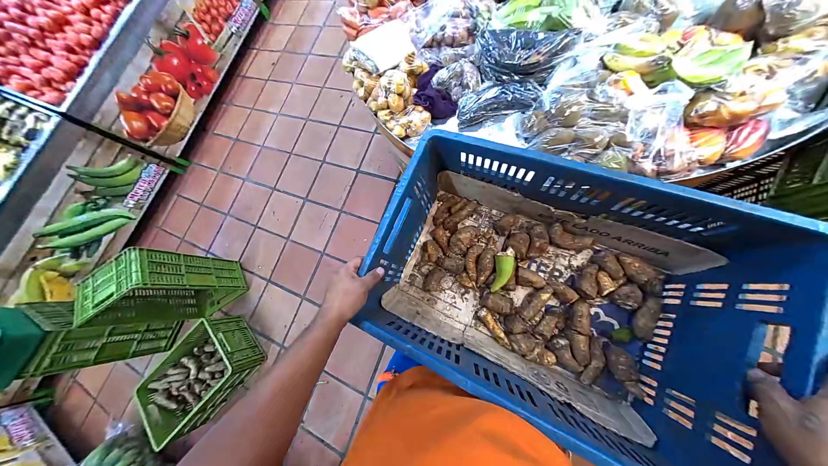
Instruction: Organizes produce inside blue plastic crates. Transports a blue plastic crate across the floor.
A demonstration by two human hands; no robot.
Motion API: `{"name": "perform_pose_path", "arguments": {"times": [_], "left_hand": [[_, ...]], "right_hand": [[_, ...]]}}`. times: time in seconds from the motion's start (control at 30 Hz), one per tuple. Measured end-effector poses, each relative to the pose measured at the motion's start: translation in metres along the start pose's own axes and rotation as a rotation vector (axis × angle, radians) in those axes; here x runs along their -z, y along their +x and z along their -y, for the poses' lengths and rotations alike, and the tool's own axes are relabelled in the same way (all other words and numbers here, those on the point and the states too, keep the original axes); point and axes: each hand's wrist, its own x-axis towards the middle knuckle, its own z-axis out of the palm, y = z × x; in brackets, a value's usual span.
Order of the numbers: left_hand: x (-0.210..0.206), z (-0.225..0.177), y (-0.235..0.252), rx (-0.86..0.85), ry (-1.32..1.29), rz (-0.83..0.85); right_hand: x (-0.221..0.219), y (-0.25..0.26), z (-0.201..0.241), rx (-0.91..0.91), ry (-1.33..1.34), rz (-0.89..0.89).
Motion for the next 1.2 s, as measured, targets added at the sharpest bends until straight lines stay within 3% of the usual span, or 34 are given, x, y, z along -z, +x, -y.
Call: {"name": "perform_pose_path", "arguments": {"times": [1.2], "left_hand": [[-0.012, 0.017, -0.004, -0.054, -0.183, -0.115]], "right_hand": [[0.002, 0.003, 0.002, -0.103, 0.011, -0.046]]}}
